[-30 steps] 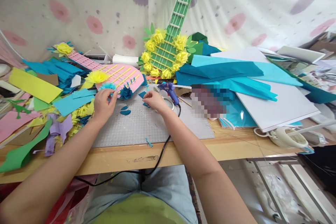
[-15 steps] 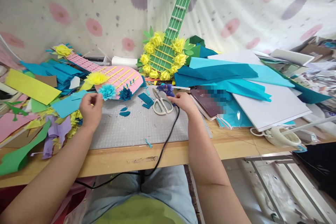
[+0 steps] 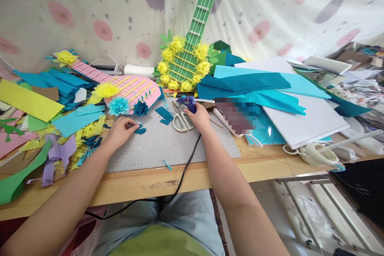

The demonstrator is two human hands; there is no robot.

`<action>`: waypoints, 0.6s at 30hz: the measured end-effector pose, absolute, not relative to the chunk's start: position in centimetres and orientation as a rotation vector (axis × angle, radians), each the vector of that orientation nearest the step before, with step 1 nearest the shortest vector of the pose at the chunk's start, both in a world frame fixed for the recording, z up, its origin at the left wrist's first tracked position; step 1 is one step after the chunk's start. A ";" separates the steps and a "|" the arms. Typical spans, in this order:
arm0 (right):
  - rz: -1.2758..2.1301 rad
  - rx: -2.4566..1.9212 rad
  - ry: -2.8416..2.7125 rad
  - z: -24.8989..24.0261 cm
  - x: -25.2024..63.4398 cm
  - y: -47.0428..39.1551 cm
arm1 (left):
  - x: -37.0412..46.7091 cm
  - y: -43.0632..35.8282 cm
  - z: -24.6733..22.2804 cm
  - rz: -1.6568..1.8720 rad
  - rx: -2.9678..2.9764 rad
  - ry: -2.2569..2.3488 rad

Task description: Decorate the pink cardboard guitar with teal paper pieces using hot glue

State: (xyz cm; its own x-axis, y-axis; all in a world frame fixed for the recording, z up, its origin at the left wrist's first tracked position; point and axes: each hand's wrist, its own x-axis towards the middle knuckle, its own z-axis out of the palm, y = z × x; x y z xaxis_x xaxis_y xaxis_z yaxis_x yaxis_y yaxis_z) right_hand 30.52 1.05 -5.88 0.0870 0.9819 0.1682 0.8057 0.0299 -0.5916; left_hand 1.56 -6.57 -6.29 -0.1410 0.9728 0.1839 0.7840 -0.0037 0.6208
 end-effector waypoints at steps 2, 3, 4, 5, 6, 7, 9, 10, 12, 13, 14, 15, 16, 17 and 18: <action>0.451 -1.862 -1.739 -5.9 30.2 1.0 | 1.6 -6.6 -6.2 0.904 1.814 1.929; 0.455 -1.870 -1.730 -6.0 30.2 1.0 | 1.6 -6.6 -6.3 0.912 1.797 1.902; 0.452 -1.869 -1.723 -6.1 30.1 1.0 | 1.6 -6.7 -6.3 0.924 1.774 1.872; 0.447 -1.862 -1.714 -6.1 30.2 1.0 | 1.6 -6.7 -6.4 0.942 1.748 1.842; 0.444 -1.855 -1.701 -6.2 30.2 1.0 | 1.6 -6.7 -6.5 0.966 1.723 1.814; 0.441 -1.845 -1.684 -6.3 30.3 1.0 | 1.6 -6.7 -6.7 0.992 1.705 1.789; 0.437 -1.817 -1.637 -6.3 30.4 1.0 | 1.5 -6.6 -6.9 1.034 1.690 1.765; 0.438 -1.796 -1.609 -6.3 30.5 0.9 | 1.4 -6.6 -6.9 1.045 1.686 1.763; 0.445 -1.746 -1.552 -6.2 30.5 0.8 | 1.3 -6.5 -7.1 1.056 1.677 1.765; 0.452 -1.722 -1.524 -6.0 30.5 0.7 | 1.2 -6.5 -7.1 1.061 1.669 1.767; 0.461 -1.703 -1.498 -5.9 30.4 0.6 | 1.2 -6.5 -7.1 1.065 1.660 1.767; 0.471 -1.687 -1.480 -5.8 30.3 0.5 | 1.2 -6.5 -7.1 1.067 1.652 1.771; 0.480 -1.671 -1.467 -5.7 30.3 0.5 | 1.1 -6.5 -7.1 1.067 1.646 1.777; 0.492 -1.658 -1.459 -5.7 30.2 0.4 | 1.1 -6.5 -7.1 1.068 1.641 1.783; 0.508 -1.644 -1.454 -5.7 30.1 0.3 | 1.1 -6.5 -7.1 1.069 1.640 1.788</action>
State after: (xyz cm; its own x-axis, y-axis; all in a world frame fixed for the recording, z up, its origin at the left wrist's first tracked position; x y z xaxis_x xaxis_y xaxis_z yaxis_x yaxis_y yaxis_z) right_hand 30.06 0.32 -5.67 0.2380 0.9429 0.2331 0.5928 0.0491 -0.8038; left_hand 1.08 -6.45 -7.11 -0.1621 0.9750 0.1518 0.5949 -0.0262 0.8034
